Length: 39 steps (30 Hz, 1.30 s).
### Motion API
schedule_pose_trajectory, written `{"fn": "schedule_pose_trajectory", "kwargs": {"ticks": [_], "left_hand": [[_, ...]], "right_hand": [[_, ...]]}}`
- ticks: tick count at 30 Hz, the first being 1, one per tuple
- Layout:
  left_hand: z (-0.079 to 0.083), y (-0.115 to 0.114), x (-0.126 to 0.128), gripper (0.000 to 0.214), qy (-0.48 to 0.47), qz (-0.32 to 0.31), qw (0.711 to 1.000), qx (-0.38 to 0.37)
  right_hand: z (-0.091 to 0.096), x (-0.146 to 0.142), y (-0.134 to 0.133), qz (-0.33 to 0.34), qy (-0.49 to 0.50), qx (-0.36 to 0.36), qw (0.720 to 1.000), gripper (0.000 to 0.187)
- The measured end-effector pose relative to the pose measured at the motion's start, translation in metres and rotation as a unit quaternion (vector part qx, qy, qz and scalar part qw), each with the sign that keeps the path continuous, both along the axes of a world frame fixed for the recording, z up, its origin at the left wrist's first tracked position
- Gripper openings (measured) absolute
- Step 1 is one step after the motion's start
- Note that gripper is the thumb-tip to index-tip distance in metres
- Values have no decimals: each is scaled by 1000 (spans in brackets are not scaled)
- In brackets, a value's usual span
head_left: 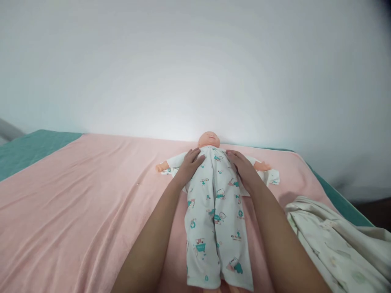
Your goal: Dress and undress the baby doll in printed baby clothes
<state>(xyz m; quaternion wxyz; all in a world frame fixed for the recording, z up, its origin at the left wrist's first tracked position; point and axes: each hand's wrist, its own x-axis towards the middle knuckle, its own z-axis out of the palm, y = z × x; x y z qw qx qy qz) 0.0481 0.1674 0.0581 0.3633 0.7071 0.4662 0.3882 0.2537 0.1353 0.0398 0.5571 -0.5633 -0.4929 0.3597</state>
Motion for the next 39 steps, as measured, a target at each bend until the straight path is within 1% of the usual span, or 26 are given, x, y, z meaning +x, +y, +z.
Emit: {"fn": "schedule_pose_trajectory", "kwargs": {"ticks": [1,2,4,6,10,14,16,17,20,24,25,27,29,32,35,37,39], "left_hand": [[-2,0,-1,50,13,-7,1000,-11],[-3,1,-2,54,23,-9,999,-22],[-6,2,-3,58,29,-8,999,-33],[-8,4,-4,56,22,-8,999,-29],[-8,3,-3,40,6,11,1000,-6],[-3,-1,1,17,65,43,996,51],[0,-5,4,9,92,55,989,103],[2,-7,5,9,98,56,984,134],[5,-15,9,18,99,32,968,229],[5,-19,12,23,88,-3,948,305],[5,-20,12,23,95,-5,943,320],[4,-21,12,23,124,-4,926,356],[4,-22,12,23,154,-11,905,396],[1,-24,13,15,171,-33,885,431],[-5,-24,10,16,172,-36,880,440],[-10,-23,6,20,161,-17,881,445],[-16,-24,0,23,142,16,884,446]], "right_hand": [[-2,-2,2,4,29,-12,1000,47],[-5,-3,4,4,37,-18,999,49],[-10,-5,5,0,16,-24,1000,57],[-14,-6,5,8,-4,-28,1000,64],[-13,-9,3,13,-35,-11,999,68],[-7,-13,0,12,-107,26,994,68],[-4,-14,-3,13,-152,42,987,62],[-2,-15,-5,16,-175,51,983,57],[6,-16,-10,32,-233,90,968,39],[13,-24,-17,18,-276,183,943,12],[14,-26,-19,13,-286,213,934,9],[16,-33,-23,13,-309,271,912,13],[15,-39,-28,16,-337,313,888,18],[12,-43,-34,-10,-372,337,865,30],[6,-35,-40,-46,-396,325,857,36],[-1,-23,-44,-72,-415,301,856,39],[-8,-10,-51,-101,-430,264,857,41]]}}
